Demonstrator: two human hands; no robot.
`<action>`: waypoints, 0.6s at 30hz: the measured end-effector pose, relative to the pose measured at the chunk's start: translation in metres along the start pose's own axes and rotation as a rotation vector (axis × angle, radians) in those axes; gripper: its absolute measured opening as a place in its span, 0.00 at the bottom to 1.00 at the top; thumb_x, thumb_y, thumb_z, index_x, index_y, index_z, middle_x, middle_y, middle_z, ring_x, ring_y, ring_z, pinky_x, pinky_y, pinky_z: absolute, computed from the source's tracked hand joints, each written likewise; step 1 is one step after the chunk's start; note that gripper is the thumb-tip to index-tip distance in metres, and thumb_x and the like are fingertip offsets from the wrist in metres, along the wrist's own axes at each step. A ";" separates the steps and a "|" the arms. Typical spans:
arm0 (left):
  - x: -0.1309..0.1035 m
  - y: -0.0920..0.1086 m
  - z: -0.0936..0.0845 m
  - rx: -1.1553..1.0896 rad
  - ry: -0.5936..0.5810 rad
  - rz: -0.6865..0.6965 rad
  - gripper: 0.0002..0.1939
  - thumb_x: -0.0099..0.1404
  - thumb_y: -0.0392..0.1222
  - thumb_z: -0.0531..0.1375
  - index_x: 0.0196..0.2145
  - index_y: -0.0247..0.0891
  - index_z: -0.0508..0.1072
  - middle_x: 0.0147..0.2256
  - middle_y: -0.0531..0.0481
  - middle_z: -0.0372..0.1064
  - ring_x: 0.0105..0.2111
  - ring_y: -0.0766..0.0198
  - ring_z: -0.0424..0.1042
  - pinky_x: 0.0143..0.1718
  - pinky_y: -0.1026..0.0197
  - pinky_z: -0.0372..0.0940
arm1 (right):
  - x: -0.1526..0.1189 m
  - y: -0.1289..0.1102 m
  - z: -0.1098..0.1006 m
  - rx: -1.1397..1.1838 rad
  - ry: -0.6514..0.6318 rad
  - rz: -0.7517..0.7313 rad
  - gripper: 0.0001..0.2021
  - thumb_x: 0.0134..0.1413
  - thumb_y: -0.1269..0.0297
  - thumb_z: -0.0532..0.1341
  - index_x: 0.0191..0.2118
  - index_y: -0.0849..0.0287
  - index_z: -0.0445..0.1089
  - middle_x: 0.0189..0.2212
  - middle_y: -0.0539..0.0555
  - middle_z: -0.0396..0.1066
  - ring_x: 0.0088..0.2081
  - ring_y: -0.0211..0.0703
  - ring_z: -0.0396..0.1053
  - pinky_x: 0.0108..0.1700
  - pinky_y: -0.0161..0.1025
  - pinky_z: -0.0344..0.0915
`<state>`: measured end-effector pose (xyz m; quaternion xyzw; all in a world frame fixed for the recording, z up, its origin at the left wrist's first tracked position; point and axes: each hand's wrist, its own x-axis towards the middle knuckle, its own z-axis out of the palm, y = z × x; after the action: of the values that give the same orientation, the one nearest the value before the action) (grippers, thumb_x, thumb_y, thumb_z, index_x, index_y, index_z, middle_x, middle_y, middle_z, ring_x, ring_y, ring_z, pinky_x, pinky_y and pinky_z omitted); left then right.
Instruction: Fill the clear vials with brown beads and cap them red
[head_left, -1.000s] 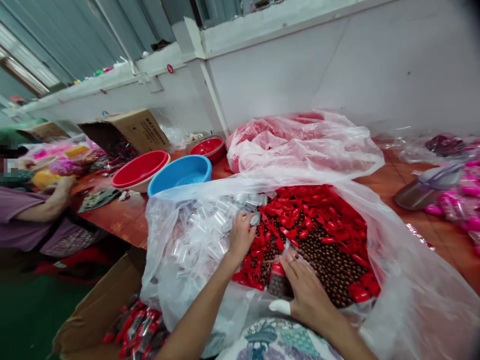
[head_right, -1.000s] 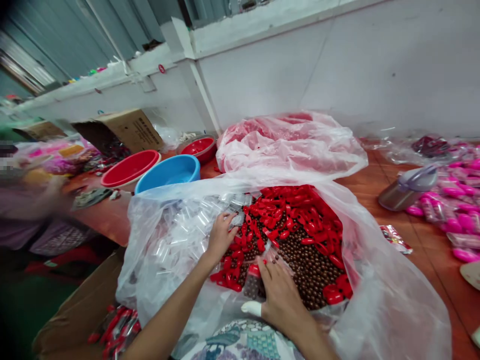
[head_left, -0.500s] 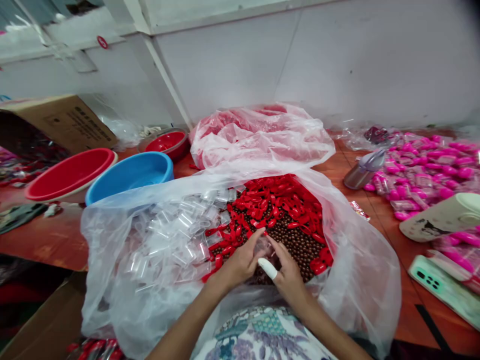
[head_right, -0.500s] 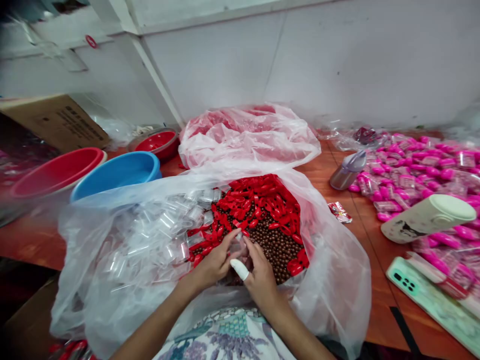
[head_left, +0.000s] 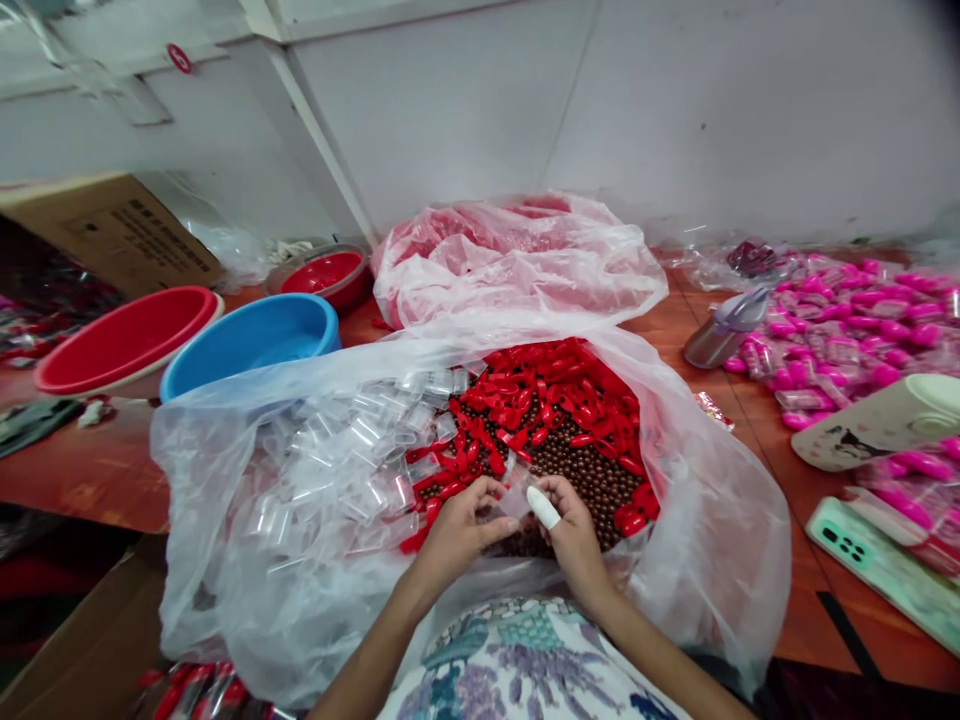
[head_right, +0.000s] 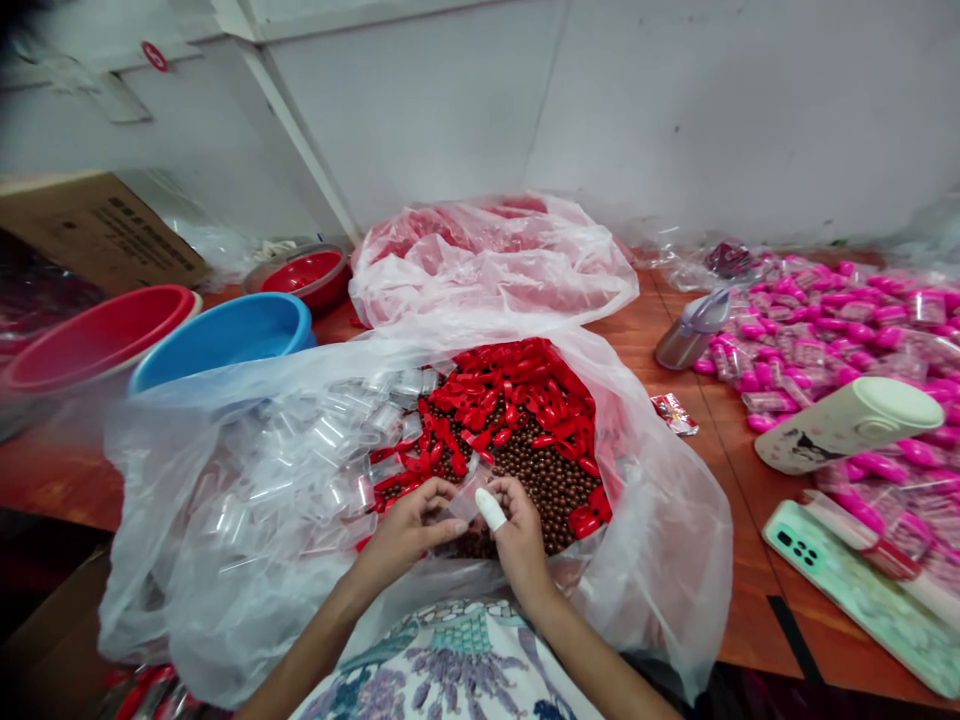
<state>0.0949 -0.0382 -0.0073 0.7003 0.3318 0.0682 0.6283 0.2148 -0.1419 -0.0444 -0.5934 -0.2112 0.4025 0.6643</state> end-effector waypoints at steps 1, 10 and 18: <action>-0.002 0.000 -0.002 0.008 0.007 -0.010 0.16 0.54 0.45 0.63 0.38 0.37 0.67 0.31 0.52 0.69 0.29 0.65 0.66 0.30 0.66 0.56 | -0.001 0.001 0.003 0.016 -0.005 0.012 0.11 0.52 0.54 0.58 0.34 0.56 0.62 0.23 0.45 0.61 0.22 0.34 0.59 0.22 0.31 0.55; -0.013 0.002 -0.008 -0.068 0.004 -0.079 0.14 0.51 0.45 0.64 0.33 0.37 0.67 0.28 0.53 0.68 0.27 0.66 0.65 0.29 0.66 0.56 | -0.012 0.001 0.009 0.078 0.006 0.046 0.09 0.53 0.57 0.59 0.32 0.56 0.62 0.21 0.43 0.57 0.21 0.32 0.53 0.22 0.30 0.50; -0.031 -0.006 -0.003 -0.105 0.053 -0.084 0.14 0.52 0.45 0.64 0.35 0.37 0.68 0.30 0.52 0.70 0.27 0.66 0.66 0.28 0.66 0.56 | -0.024 0.008 0.009 0.079 0.024 0.038 0.09 0.51 0.57 0.60 0.32 0.57 0.63 0.19 0.43 0.57 0.20 0.32 0.53 0.22 0.31 0.50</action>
<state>0.0669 -0.0530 -0.0018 0.6499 0.3733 0.0777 0.6574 0.1910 -0.1554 -0.0458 -0.5752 -0.1760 0.4159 0.6821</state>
